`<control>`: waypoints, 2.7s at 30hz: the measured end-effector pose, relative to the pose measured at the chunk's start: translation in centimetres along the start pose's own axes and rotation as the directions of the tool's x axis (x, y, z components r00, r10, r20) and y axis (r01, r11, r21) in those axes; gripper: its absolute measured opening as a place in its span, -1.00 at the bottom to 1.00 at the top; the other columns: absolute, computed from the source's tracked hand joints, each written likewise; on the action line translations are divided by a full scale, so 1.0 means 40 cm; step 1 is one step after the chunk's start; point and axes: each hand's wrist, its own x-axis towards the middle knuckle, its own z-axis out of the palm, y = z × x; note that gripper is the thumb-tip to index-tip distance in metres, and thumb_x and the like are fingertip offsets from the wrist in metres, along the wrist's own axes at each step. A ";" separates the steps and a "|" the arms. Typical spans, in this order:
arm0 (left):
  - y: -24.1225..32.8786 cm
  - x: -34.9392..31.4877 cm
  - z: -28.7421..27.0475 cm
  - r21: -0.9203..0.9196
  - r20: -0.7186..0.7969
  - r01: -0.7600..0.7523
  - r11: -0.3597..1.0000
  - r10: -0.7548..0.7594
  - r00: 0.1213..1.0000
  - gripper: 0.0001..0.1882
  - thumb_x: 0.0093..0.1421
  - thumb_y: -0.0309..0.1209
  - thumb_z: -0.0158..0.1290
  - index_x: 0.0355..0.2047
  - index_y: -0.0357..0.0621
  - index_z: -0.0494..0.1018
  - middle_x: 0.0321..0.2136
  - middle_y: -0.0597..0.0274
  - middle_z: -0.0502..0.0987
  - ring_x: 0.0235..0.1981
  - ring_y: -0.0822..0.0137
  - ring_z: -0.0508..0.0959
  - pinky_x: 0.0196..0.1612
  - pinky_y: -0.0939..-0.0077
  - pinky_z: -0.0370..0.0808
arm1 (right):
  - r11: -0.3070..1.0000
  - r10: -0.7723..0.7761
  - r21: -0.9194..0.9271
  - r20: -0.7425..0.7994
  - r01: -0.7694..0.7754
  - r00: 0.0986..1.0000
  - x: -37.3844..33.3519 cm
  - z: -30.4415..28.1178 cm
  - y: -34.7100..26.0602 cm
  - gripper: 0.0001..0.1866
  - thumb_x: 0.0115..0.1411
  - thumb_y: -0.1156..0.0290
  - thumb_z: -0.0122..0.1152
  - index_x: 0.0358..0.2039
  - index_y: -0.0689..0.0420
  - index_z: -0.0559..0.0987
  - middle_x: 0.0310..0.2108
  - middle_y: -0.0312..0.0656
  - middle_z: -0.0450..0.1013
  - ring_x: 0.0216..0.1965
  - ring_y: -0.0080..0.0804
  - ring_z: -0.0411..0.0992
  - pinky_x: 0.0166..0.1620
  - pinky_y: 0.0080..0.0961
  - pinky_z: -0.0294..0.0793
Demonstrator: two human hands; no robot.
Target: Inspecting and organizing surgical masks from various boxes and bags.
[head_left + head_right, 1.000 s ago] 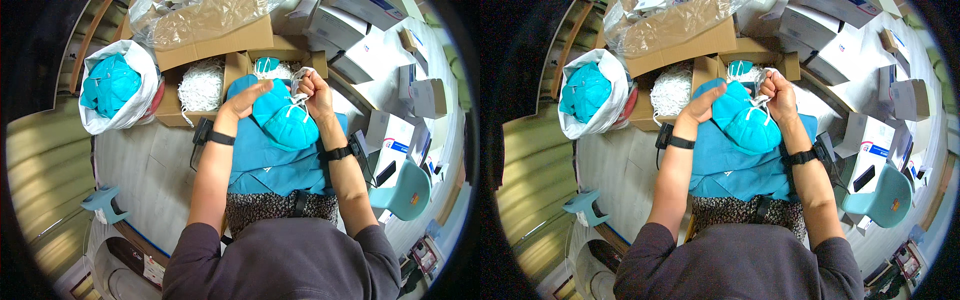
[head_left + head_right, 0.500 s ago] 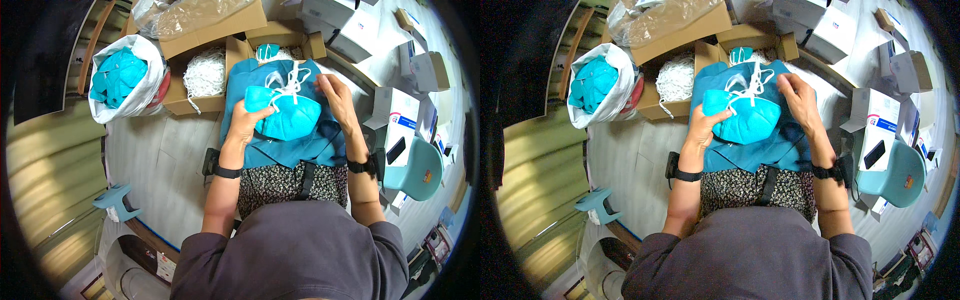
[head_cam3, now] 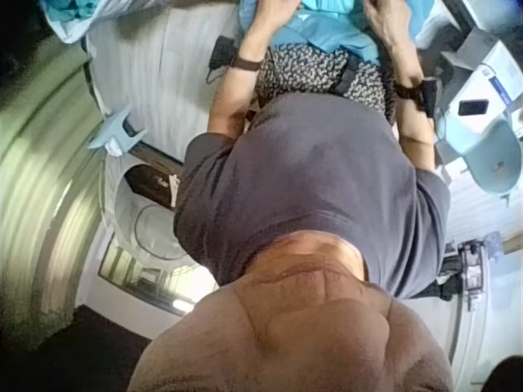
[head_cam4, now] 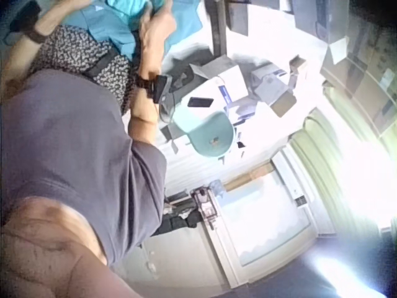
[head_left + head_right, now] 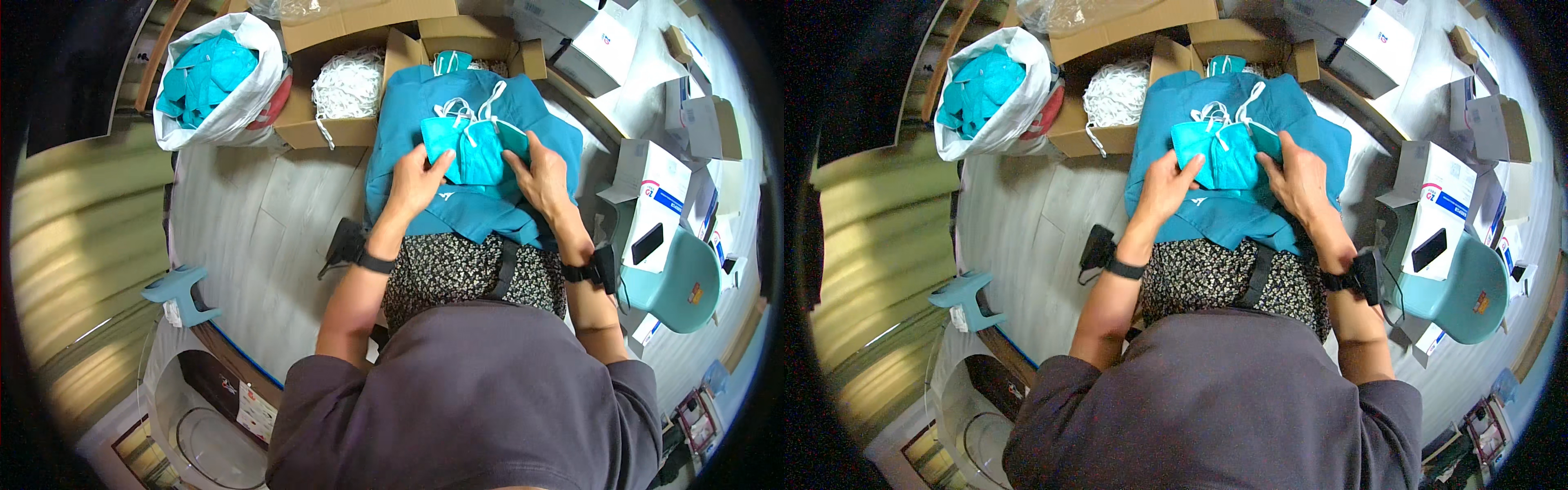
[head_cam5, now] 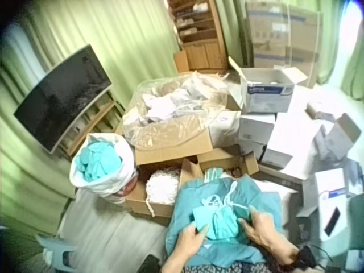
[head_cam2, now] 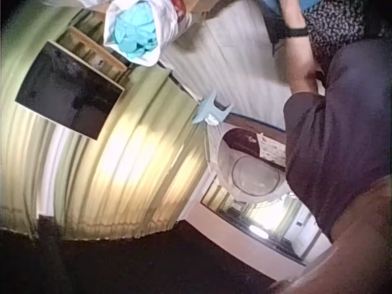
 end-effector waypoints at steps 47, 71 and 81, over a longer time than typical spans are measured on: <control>0.144 -0.138 0.067 0.038 -0.098 -0.343 0.939 0.345 0.934 -0.93 0.13 -0.57 0.21 -0.38 -0.34 0.57 -0.59 0.30 0.45 -0.62 0.61 0.37 -0.59 0.64 0.27 | 0.557 0.176 0.830 -0.108 -0.009 0.978 0.005 0.011 -0.085 -0.86 0.11 0.47 0.37 -0.50 0.20 0.56 -0.51 -0.38 0.47 -0.43 -0.69 0.34 -0.35 -0.67 0.34; 0.128 -0.140 0.087 -0.493 -0.327 -0.299 0.817 0.144 0.934 -0.80 0.28 -0.58 0.06 -0.10 -0.33 0.37 -0.24 0.23 0.53 -0.18 0.50 0.50 -0.09 0.55 0.43 | 0.906 -0.281 0.280 -0.159 0.316 0.946 -0.042 0.015 -0.151 -0.86 0.06 0.67 0.21 -0.41 0.22 0.43 -0.48 -0.14 0.41 -0.48 -0.23 0.42 -0.38 -0.45 0.41; 0.145 -0.166 -0.007 -0.834 0.133 0.170 0.525 -0.109 0.985 -0.75 0.33 -0.37 0.03 -0.04 -0.21 0.39 -0.23 0.27 0.51 -0.27 0.46 0.46 -0.25 0.55 0.39 | 0.806 -0.434 0.345 -0.208 0.481 0.877 0.025 -0.086 -0.155 -0.55 0.06 0.57 0.23 0.02 0.14 0.50 0.08 0.00 0.39 0.05 -0.04 0.40 0.10 -0.26 0.40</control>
